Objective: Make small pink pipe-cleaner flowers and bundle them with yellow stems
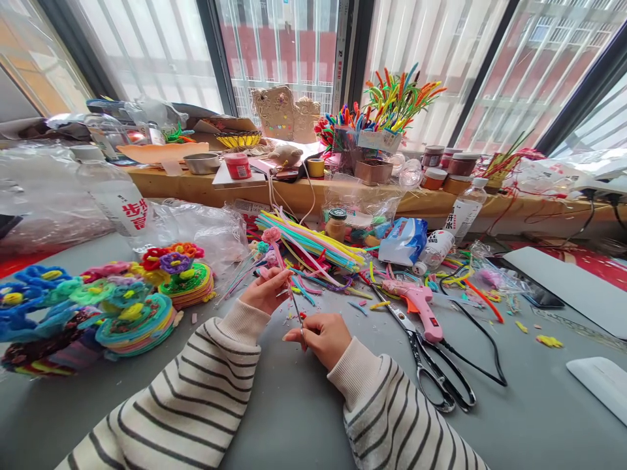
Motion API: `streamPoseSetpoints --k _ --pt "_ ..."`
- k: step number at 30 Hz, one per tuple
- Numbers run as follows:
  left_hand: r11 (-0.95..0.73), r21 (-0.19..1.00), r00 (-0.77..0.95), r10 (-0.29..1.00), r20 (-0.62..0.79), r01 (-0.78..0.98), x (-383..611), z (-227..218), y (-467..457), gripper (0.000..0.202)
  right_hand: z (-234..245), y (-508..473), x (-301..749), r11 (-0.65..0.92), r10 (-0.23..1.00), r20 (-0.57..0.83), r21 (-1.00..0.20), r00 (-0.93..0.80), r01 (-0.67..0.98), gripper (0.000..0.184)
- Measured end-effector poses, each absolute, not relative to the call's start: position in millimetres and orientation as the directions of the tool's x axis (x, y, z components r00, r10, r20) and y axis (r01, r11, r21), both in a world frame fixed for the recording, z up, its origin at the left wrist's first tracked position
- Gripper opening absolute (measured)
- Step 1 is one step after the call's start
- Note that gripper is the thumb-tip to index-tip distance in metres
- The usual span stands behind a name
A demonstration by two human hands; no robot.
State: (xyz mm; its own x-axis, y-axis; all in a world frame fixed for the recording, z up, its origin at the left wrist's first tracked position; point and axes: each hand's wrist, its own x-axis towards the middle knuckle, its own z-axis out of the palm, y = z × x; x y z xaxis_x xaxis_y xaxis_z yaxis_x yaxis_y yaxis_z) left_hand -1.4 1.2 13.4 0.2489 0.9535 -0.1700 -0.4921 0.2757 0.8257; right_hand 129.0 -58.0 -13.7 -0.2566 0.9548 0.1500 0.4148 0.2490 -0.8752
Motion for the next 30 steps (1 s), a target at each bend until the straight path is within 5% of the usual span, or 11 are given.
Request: streamPoseSetpoints --k 11,30 --pt "0.322 0.828 0.341 0.925 -0.17 -0.46 -2.3 11.7 3.1 0.021 -12.7 -57.7 129.2 0.38 0.889 0.179 -0.802 -0.421 0.461 0.071" --pt "0.326 0.818 0.327 0.928 -0.18 -0.474 -0.9 12.6 1.2 0.023 -13.0 -57.5 128.7 0.356 0.916 0.237 -0.851 -0.324 0.385 0.055"
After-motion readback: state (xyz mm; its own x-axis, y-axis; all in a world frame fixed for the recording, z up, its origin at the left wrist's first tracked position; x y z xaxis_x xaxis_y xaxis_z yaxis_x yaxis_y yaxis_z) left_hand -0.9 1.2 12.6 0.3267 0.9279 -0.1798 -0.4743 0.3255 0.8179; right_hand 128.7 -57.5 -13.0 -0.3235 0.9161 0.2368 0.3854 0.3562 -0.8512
